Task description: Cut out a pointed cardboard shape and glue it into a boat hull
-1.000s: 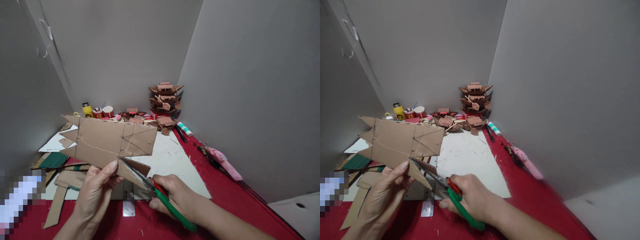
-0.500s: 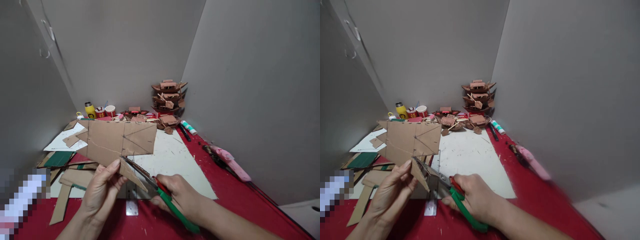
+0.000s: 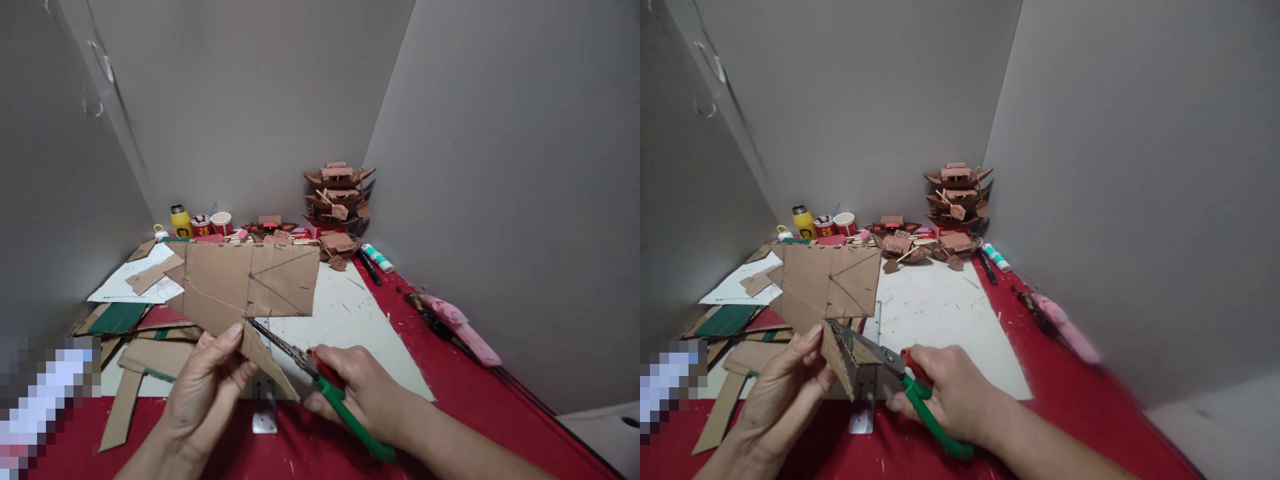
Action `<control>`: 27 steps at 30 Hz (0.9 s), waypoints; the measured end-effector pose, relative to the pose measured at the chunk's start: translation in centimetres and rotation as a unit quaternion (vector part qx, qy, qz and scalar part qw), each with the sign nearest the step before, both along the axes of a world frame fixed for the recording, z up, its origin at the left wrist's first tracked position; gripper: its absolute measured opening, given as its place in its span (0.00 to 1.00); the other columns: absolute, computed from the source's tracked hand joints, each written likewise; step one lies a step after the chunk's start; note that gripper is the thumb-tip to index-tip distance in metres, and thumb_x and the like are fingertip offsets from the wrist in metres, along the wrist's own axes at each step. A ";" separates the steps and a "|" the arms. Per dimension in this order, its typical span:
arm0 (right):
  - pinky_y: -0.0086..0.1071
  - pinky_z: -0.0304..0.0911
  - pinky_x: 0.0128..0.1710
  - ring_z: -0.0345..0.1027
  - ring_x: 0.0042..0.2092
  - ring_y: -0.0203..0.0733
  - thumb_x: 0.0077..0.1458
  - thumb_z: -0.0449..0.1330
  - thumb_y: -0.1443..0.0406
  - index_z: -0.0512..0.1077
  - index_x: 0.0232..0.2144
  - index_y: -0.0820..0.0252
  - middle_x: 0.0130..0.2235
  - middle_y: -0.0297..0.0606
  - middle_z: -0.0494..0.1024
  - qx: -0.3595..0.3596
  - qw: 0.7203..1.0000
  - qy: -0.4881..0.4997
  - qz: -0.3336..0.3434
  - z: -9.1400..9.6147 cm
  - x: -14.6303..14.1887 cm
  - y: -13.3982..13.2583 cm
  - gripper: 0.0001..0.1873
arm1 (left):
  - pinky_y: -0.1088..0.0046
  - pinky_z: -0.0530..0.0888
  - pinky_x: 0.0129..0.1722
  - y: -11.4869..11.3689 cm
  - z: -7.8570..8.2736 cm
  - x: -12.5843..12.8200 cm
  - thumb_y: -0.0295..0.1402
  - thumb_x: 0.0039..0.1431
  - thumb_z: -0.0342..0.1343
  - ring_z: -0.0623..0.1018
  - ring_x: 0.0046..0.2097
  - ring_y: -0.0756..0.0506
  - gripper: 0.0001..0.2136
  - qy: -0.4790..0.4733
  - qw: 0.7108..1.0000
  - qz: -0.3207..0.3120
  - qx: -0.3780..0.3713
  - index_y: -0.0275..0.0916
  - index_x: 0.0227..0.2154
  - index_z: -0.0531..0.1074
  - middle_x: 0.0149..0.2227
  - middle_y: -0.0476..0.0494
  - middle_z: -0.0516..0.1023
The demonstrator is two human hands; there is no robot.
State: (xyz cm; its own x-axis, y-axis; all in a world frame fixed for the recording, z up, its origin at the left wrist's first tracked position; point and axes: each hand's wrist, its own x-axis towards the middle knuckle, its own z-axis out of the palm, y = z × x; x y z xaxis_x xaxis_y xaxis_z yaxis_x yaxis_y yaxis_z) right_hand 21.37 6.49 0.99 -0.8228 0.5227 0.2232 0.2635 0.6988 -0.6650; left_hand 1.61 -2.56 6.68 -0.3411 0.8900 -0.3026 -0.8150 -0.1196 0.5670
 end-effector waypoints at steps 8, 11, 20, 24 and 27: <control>0.26 0.48 0.23 0.51 0.23 0.32 0.53 0.58 0.49 0.58 0.26 0.57 0.22 0.29 0.63 -0.014 1.000 -0.021 -0.013 0.1 -0.3 -0.5 0.20 | 0.78 0.80 0.25 0.3 -0.4 0.3 0.16 0.50 0.60 0.81 0.26 0.49 0.07 -0.011 1.000 0.014 -0.018 0.33 0.26 0.78 0.28 0.44 0.83; 0.26 0.47 0.22 0.50 0.21 0.32 0.54 0.55 0.47 0.57 0.24 0.57 0.20 0.28 0.61 -0.037 0.999 -0.011 -0.007 0.1 -0.2 -0.6 0.22 | 0.78 0.80 0.25 0.3 -0.4 0.3 0.16 0.51 0.58 0.81 0.27 0.49 0.08 -0.009 1.000 0.009 -0.015 0.33 0.26 0.78 0.28 0.44 0.83; 0.27 0.48 0.23 0.51 0.22 0.32 0.54 0.55 0.45 0.60 0.25 0.57 0.21 0.28 0.62 -0.020 1.000 0.003 0.005 -0.1 0.0 -0.2 0.24 | 0.73 0.80 0.30 0.7 0.4 -0.4 0.20 0.56 0.53 0.81 0.28 0.47 0.07 -0.012 0.999 0.014 -0.035 0.31 0.29 0.76 0.28 0.41 0.82; 0.27 0.50 0.24 0.54 0.22 0.33 0.52 0.59 0.47 0.62 0.26 0.58 0.21 0.30 0.66 0.065 0.997 -0.004 -0.036 0.3 0.0 0.3 0.21 | 0.71 0.80 0.38 0.5 0.5 -0.5 0.20 0.55 0.54 0.82 0.30 0.47 0.06 -0.032 0.999 -0.002 -0.039 0.32 0.32 0.76 0.30 0.41 0.82; 0.27 0.50 0.23 0.58 0.21 0.34 0.52 0.60 0.49 0.62 0.26 0.57 0.21 0.31 0.68 0.130 0.989 -0.006 -0.065 0.9 0.1 0.5 0.19 | 0.65 0.78 0.45 0.2 0.0 -0.7 0.21 0.53 0.58 0.82 0.34 0.45 0.06 -0.027 0.999 -0.022 -0.021 0.31 0.35 0.76 0.33 0.40 0.83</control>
